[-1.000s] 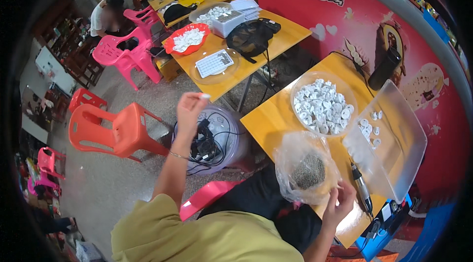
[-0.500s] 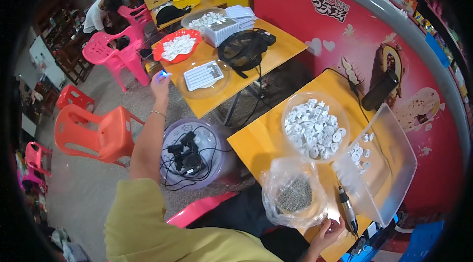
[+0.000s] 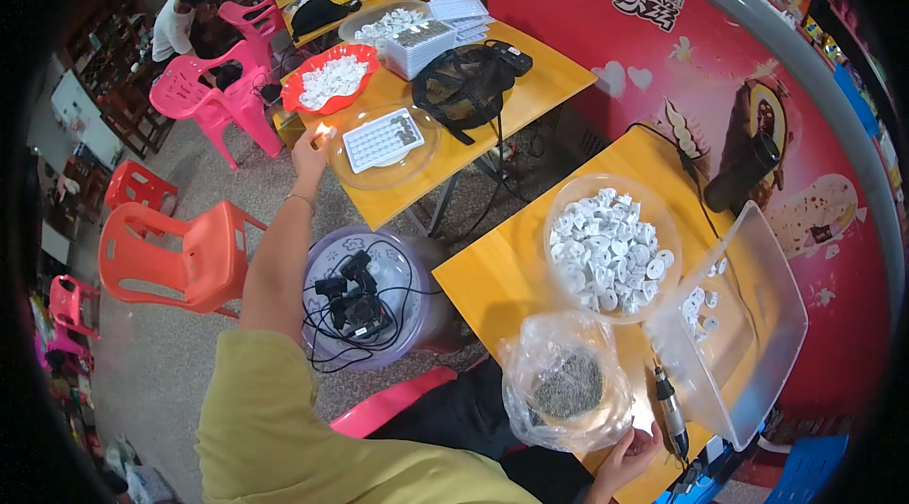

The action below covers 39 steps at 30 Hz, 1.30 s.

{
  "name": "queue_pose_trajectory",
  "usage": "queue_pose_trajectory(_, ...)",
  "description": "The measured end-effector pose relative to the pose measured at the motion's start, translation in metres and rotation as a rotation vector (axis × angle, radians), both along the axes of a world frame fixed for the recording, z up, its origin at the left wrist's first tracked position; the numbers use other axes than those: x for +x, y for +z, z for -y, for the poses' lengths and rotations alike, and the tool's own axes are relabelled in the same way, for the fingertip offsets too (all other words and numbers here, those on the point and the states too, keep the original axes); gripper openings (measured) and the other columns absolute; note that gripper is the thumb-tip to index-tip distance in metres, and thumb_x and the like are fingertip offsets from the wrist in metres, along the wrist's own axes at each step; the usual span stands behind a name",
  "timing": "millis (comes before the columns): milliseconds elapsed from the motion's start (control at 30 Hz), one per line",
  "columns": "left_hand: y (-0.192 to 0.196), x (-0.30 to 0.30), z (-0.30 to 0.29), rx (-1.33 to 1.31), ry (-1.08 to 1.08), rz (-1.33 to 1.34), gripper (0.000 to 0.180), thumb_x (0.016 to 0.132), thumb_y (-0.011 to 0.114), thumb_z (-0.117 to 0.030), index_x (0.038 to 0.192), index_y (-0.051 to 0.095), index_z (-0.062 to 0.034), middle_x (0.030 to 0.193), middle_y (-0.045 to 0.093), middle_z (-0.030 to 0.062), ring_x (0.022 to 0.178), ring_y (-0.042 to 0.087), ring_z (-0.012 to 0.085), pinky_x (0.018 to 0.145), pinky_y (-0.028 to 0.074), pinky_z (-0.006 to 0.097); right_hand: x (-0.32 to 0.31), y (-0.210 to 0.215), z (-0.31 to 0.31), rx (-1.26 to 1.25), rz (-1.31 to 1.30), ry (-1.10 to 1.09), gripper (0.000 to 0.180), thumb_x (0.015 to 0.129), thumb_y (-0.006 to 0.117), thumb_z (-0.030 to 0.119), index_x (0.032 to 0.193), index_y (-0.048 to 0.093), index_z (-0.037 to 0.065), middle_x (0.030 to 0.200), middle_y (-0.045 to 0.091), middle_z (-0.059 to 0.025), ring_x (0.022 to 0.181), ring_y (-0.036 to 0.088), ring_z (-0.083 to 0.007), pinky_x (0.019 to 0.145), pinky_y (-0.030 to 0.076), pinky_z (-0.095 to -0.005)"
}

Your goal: Using an electric screwdriver to attach screws into small white plastic components.

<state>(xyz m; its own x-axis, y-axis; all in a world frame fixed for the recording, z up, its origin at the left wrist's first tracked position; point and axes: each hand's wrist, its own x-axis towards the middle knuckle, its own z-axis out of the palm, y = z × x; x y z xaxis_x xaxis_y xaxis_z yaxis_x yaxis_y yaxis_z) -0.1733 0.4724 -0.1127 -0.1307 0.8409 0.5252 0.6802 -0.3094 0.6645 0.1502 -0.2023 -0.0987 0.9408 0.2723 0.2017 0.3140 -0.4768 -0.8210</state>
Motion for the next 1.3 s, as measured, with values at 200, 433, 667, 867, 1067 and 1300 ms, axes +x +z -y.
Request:
queue_pose_trajectory(200, -0.019, -0.039, 0.040, 0.302, -0.068, 0.347, 0.037, 0.084, 0.052, -0.001, 0.121, 0.053, -0.0021, 0.113, 0.059, 0.0131, 0.104, 0.058, 0.0220, 0.091, 0.044, 0.031, -0.002, 0.000, -0.001, 0.076, 0.011, 0.045, 0.038, 0.088, 0.054, 0.001, 0.124, 0.041, 0.002, 0.085, 0.055, -0.0061, 0.076, 0.053, -0.0117, 0.066, 0.043, -0.0222)
queue_pose_trajectory(433, -0.021, -0.023, 0.228, -0.096, -0.220, 0.593, 0.030, 0.090, 0.045, 0.000, 0.119, 0.051, 0.0015, 0.093, 0.062, 0.0095, 0.074, 0.061, 0.0127, 0.068, 0.051, 0.024, -0.003, 0.000, 0.003, 0.151, -0.042, 0.004, 0.034, 0.087, 0.056, 0.004, 0.120, 0.045, 0.002, 0.086, 0.055, -0.0052, 0.070, 0.051, -0.0079, 0.057, 0.041, -0.0190)
queue_pose_trajectory(667, 0.006, 0.048, 0.333, -0.284, -0.659, 0.579, 0.014, 0.089, 0.047, 0.002, 0.097, 0.059, 0.0009, 0.087, 0.062, 0.0064, 0.067, 0.059, 0.0107, 0.062, 0.048, 0.022, -0.002, -0.002, 0.006, 0.164, 0.003, 0.030, 0.022, 0.085, 0.058, 0.004, 0.107, 0.053, 0.002, 0.085, 0.056, -0.0031, 0.066, 0.051, -0.0065, 0.055, 0.041, -0.0184)
queue_pose_trajectory(867, 0.007, 0.087, 0.429, -0.445, -1.329, -0.168, 0.013, 0.081, 0.054, -0.005, 0.091, 0.061, -0.0065, 0.089, 0.061, 0.0114, 0.081, 0.061, 0.0275, 0.068, 0.049, 0.033, -0.003, -0.001, 0.011, 0.202, 0.020, 0.021, 0.017, 0.085, 0.057, 0.003, 0.102, 0.055, 0.000, 0.086, 0.056, -0.0033, 0.064, 0.051, -0.0068, 0.055, 0.041, -0.0189)
queue_pose_trajectory(1067, -0.053, 0.149, 0.472, -0.283, -1.058, -0.122, 0.031, 0.082, 0.056, -0.014, 0.107, 0.048, 0.0021, 0.104, 0.050, 0.0252, 0.099, 0.047, 0.0414, 0.090, 0.039, 0.045, 0.001, -0.006, 0.014, 0.234, 0.069, 0.023, 0.018, 0.084, 0.059, 0.001, 0.101, 0.056, -0.001, 0.089, 0.057, -0.0054, 0.066, 0.053, -0.0091, 0.059, 0.044, -0.0213)
queue_pose_trajectory(1300, -0.092, 0.149, 0.461, -0.226, -1.023, 0.004, 0.038, 0.087, 0.050, -0.018, 0.117, 0.048, 0.0042, 0.119, 0.045, 0.0284, 0.109, 0.042, 0.0448, 0.097, 0.034, 0.047, 0.000, -0.003, 0.007, 0.138, 0.176, -0.006, 0.014, 0.081, 0.061, 0.006, 0.094, 0.059, 0.001, 0.086, 0.060, -0.0096, 0.065, 0.058, -0.0157, 0.058, 0.047, -0.0263)
